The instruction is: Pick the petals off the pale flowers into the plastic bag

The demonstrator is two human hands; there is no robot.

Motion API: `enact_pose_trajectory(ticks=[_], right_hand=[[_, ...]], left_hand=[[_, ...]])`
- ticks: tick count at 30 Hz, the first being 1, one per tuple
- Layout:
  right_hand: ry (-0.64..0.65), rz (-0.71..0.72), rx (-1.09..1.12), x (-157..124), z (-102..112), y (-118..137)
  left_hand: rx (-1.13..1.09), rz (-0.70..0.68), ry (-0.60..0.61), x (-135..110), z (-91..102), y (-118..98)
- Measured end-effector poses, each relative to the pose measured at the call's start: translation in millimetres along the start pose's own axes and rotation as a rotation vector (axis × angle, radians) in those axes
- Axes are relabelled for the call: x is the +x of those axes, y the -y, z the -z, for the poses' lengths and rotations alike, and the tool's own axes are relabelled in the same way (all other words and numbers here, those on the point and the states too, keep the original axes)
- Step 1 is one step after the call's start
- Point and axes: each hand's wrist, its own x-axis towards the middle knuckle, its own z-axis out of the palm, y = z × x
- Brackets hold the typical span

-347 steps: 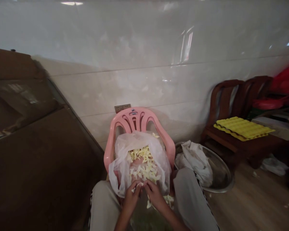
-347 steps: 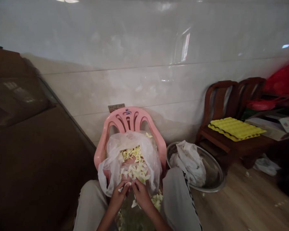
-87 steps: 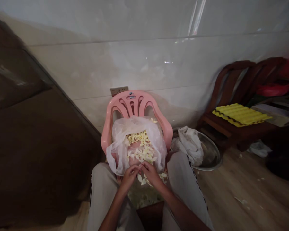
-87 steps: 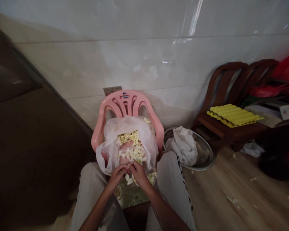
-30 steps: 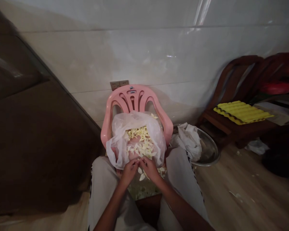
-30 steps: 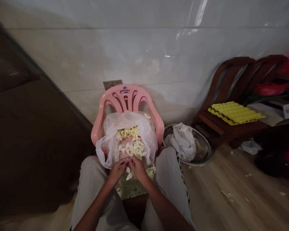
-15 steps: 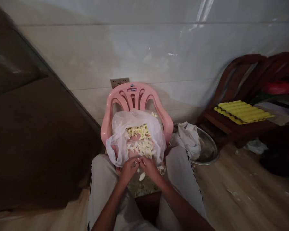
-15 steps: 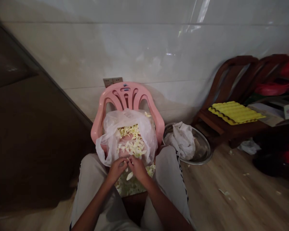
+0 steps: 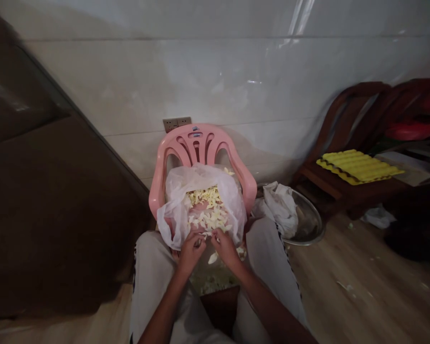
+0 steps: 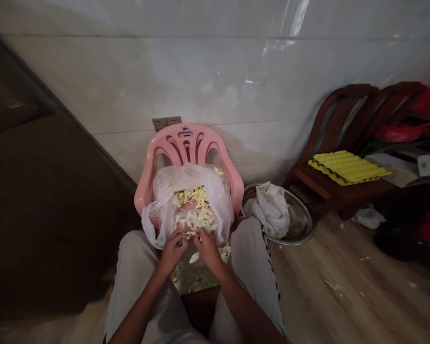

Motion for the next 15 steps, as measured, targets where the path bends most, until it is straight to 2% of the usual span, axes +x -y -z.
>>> enact_pose_trajectory(ticks=[9, 15], right_hand=[[-0.194, -0.128, 0.051, 8, 14, -7], [-0.298, -0.207, 0.104, 12, 23, -4]], left_hand=[[-0.067, 0.114, -0.271, 4, 14.2, -2], [-0.247, 0.327, -0.533, 6, 24.4, 7]])
